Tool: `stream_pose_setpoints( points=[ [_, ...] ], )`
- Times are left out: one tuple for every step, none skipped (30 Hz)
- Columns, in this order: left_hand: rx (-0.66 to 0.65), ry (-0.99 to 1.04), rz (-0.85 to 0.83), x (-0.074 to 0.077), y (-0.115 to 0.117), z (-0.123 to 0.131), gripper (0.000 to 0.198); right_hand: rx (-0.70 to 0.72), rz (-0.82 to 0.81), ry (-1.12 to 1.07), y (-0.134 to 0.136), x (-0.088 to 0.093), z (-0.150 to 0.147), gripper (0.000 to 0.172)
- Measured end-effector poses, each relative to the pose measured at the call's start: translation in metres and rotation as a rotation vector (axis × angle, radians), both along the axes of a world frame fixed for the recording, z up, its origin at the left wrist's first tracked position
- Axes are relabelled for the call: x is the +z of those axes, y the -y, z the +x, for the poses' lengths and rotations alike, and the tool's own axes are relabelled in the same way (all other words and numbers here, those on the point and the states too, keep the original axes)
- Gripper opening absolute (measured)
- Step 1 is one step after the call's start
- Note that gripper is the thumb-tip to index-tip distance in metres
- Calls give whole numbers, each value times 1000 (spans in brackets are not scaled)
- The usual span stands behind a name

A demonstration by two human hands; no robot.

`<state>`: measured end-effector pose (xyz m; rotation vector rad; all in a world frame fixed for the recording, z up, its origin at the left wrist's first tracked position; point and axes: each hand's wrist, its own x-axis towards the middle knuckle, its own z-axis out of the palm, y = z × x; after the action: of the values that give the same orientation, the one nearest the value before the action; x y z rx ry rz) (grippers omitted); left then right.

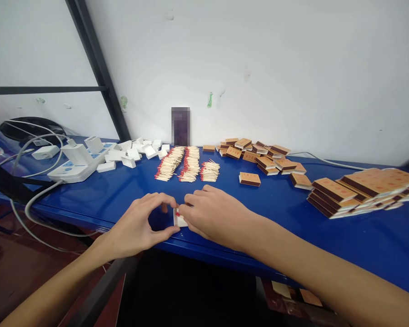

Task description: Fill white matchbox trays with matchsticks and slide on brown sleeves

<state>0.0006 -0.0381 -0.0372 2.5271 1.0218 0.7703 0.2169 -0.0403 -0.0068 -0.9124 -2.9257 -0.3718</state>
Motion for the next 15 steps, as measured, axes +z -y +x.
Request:
stream_pose_setpoints(
  points=[
    [1, 5, -5, -1, 1, 0, 29, 7, 23, 6, 0, -1, 0, 14],
    [-2, 10, -9, -2, 1, 0, 29, 10, 37, 6, 1, -2, 0, 13],
    [-7, 15, -11, -2, 2, 0, 29, 7, 42, -3, 1, -4, 1, 12],
    [-13, 19, -10, -3, 2, 0, 29, 0, 38, -20, 1, -5, 2, 12],
    [-18, 22, -4, -4, 2, 0, 29, -10, 22, -45, 1, -6, 3, 12],
    [-20, 22, 6, -4, 3, -1, 29, -20, -5, -74, 1, -7, 4, 12],
    [-21, 18, 19, -5, 3, -1, 29, -31, -39, -107, 1, -7, 5, 13],
    [-20, 14, 33, -6, 3, -1, 28, -40, -79, -141, 1, -8, 6, 13],
    [-20, 11, 46, -6, 3, -2, 28, -47, -120, -175, 1, -8, 7, 14],
    [-22, 9, 56, -6, 3, -2, 27, -52, -159, -207, 1, -7, 7, 15],
    [-25, 10, 61, -7, 3, -3, 27, -59, -192, -239, 1, -7, 8, 15],
    [-28, 13, 63, -7, 2, -3, 27, -65, -221, -269, 1, -7, 8, 16],
    [-32, 15, 63, -7, 2, -3, 26, -73, -247, -296, 1, -7, 9, 16],
    [-34, 16, 64, -7, 2, -3, 26, -80, -272, -320, 1, -7, 9, 17],
    [-36, 15, 64, -7, 2, -3, 27, -88, -295, -342, 1, -7, 9, 17]
  ],
)
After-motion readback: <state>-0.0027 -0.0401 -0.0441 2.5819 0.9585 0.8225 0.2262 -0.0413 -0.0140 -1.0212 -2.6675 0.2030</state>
